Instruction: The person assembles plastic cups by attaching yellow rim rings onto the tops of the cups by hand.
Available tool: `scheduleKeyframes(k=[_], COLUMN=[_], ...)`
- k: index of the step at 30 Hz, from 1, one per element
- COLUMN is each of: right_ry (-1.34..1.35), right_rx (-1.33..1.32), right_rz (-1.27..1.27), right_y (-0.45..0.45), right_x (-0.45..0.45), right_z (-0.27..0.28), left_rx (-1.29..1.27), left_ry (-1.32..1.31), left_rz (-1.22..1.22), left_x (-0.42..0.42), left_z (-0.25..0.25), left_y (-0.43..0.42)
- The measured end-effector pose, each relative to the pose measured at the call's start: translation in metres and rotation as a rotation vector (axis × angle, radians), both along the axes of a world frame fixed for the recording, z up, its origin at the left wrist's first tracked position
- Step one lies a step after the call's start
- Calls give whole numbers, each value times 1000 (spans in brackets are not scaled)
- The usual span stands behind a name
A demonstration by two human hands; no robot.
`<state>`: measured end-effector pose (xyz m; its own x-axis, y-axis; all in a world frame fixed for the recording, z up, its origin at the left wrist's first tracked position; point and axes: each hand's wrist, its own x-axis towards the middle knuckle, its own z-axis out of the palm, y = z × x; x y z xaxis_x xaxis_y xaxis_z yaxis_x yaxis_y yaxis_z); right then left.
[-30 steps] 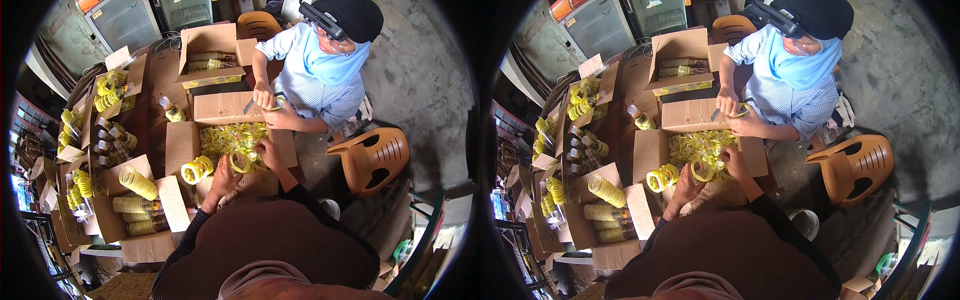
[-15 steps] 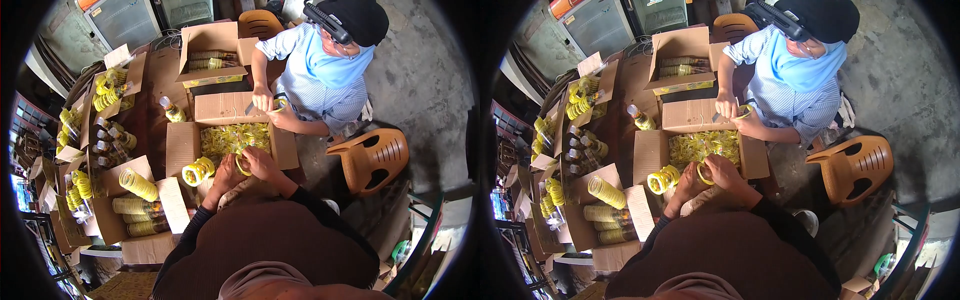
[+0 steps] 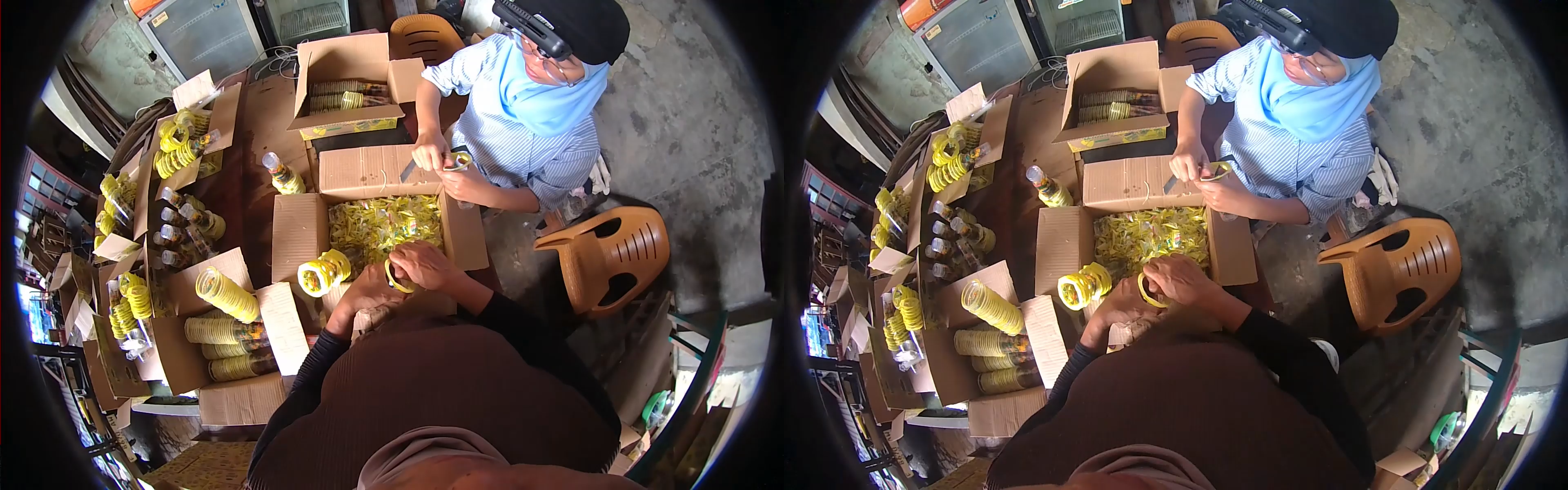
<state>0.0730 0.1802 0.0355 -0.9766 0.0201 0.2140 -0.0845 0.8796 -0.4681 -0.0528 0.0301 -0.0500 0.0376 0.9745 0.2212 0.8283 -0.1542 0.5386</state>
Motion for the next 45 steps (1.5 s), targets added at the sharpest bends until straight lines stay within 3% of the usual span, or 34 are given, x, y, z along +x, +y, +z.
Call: scheduleKeyframes(k=[2,3,5,9,12,14,17,20,22,26,28,29,31,33,35,40,43,45], right_ry=[-4,-8,36,64,-20,-15,18,97,55,133,188,188,198,189,278,439,399,613], right_rx=[-68,-137,-197,-383,-457,-455,-416,-581,-981,-1047,-1248,-1245,-1490,-1501,-1449,-1244,-1246,-1370], right_rz=[-14,-30,-37,-92,-234,-278,-344,-386,-432,-360,-233,-233,-247,-257,-256,-329,-553,-708], right_y=[1,1,1,-3,9,18,23,20,18,12,-1,-4,-8,-2,3,1,8,33], right_x=[1,1,2,0,3,7,6,6,4,1,-1,-2,-6,-14,-20,-34,-35,-36], right_z=[-2,-4,-10,-20,-19,-36,-57,-66,-66,-44,-11,-8,-5,-2,5,4,-11,-44], left_rx=[90,93,12,-76,59,-65,37,-15,-26,24,54,57,-16,124,-55,189,191,161], left_ry=[-613,-614,-970,-715,-605,-274,-290,-395,-448,-560,-701,-702,-657,-579,-659,-560,-518,-517], left_rz=[45,47,57,116,146,427,468,444,416,230,234,233,140,189,259,320,373,415], left_x=[4,7,12,8,17,32,40,38,34,24,24,21,13,20,24,28,34,40], left_z=[9,14,44,37,42,47,38,31,27,46,47,50,60,74,93,89,86,76], left_y=[1,0,-3,-3,0,1,4,3,4,4,3,5,11,19,25,30,24,17])
